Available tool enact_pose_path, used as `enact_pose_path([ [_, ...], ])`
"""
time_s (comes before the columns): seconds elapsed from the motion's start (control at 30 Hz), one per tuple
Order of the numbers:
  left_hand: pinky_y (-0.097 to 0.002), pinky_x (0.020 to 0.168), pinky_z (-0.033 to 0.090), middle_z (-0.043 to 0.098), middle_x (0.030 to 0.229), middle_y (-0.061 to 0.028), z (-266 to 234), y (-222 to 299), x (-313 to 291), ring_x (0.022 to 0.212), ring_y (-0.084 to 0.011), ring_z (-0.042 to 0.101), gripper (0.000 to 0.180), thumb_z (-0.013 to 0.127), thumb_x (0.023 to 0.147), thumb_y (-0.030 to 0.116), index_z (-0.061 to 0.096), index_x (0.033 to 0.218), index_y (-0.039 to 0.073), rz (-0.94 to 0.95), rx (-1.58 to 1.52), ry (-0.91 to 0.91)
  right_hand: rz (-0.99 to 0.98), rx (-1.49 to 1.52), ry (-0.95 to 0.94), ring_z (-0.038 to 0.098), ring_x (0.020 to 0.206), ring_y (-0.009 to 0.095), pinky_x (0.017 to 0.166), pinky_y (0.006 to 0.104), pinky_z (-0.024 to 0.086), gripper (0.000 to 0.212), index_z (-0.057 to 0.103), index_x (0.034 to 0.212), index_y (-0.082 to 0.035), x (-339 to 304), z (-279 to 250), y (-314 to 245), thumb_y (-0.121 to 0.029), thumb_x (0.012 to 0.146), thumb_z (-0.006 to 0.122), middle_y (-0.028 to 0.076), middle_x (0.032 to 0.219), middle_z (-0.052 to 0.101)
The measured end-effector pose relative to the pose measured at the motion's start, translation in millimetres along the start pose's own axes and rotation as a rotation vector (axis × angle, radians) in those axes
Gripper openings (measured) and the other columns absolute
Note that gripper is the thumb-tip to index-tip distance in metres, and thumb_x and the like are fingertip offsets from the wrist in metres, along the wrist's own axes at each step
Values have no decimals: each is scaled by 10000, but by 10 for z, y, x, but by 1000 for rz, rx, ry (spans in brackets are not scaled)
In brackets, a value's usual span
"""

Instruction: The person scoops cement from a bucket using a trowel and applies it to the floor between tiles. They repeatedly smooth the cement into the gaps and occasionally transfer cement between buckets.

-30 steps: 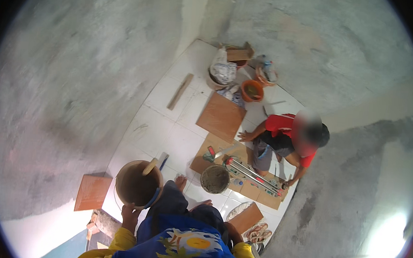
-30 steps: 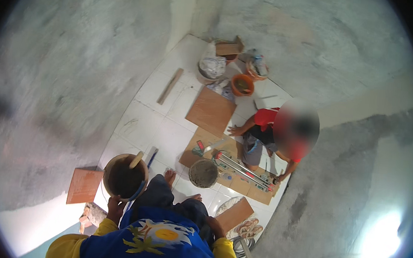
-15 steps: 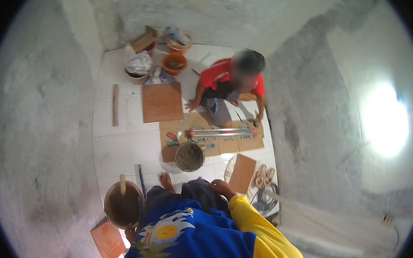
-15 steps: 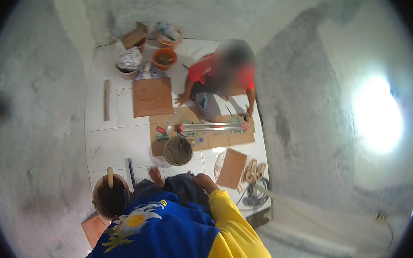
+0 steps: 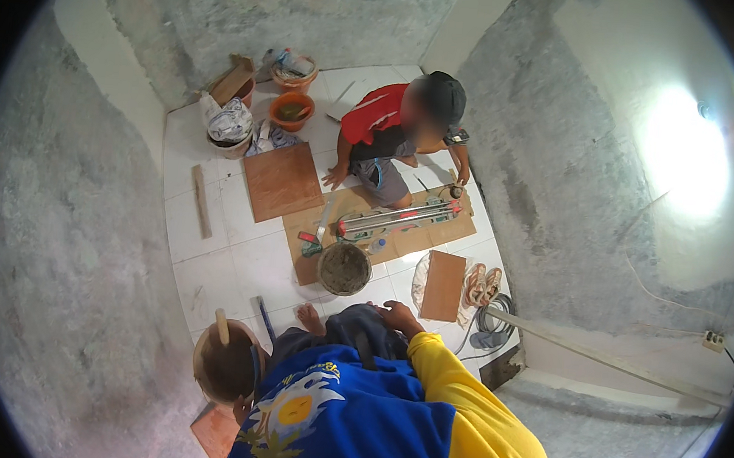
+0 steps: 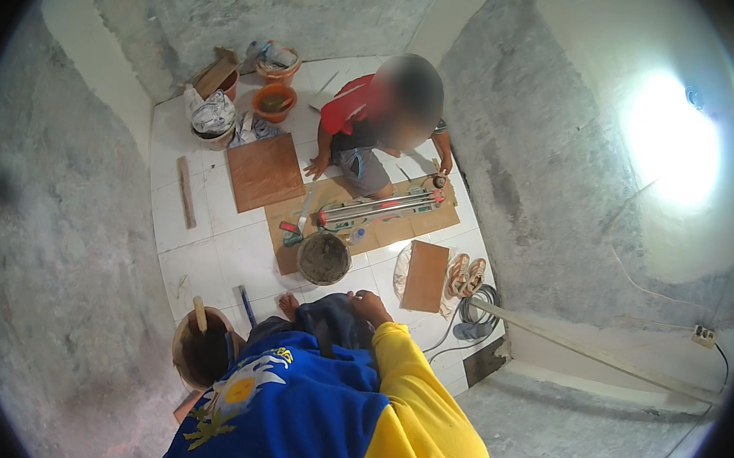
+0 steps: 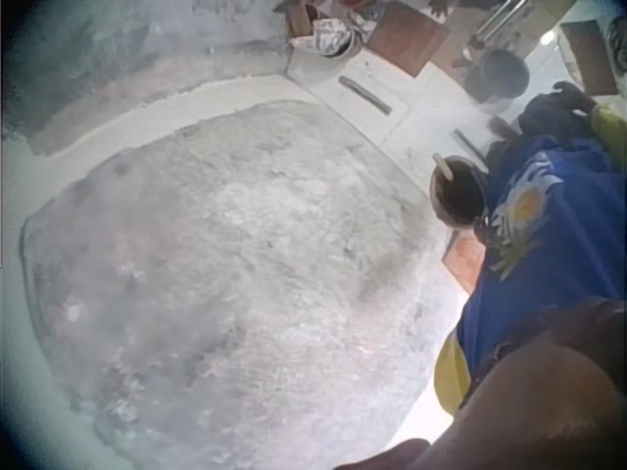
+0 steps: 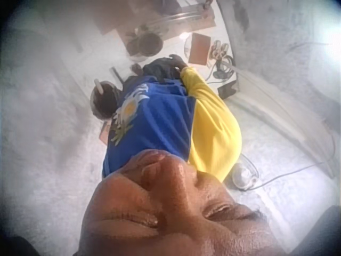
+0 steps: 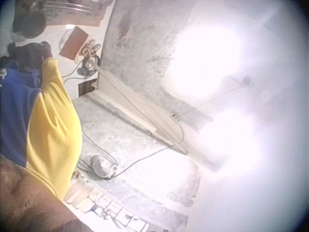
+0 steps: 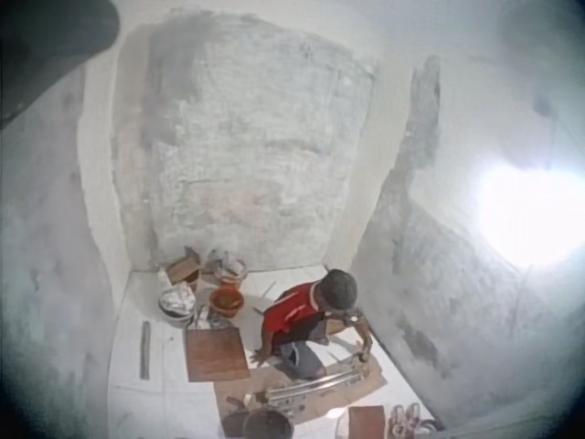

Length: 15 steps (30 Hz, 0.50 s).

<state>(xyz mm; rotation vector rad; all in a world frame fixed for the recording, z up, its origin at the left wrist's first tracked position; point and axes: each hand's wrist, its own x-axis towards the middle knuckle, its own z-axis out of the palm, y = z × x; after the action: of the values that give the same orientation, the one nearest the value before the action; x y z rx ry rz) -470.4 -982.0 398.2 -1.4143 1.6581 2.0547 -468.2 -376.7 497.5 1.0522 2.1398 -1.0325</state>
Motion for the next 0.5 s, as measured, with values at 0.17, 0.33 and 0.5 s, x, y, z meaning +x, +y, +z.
enact_pose_path([
  [0.17, -391, 828, 551, 622, 1103, -150, 53, 178, -235, 995, -259, 657, 385, 747, 946, 241, 637, 1177, -47, 181, 429, -114, 36, 41, 0, 683, 1175, 394, 1040, 443, 520, 636, 700, 1298, -18, 64, 5, -28, -537, 932, 670, 268, 1209, 720],
  [0.33, -372, 839, 561, 612, 1159, -175, 425, 623, -1025, 1022, -258, 671, 420, 784, 919, 190, 624, 1204, -74, 316, 803, -138, -66, -33, -15, 725, 1090, 359, 971, 431, 562, 613, 714, 1261, 3, 273, 43, 225, -508, 922, 692, 246, 1200, 733],
  [0.5, -354, 849, 572, 602, 1215, -200, 551, 617, -1269, 1049, -257, 685, 464, 820, 893, 140, 612, 1231, -101, 311, 925, -86, -229, -459, -281, 757, 895, 347, 795, 464, 598, 609, 664, 1279, 2, 1120, 4, -383, -464, 892, 723, 247, 984, 756],
])
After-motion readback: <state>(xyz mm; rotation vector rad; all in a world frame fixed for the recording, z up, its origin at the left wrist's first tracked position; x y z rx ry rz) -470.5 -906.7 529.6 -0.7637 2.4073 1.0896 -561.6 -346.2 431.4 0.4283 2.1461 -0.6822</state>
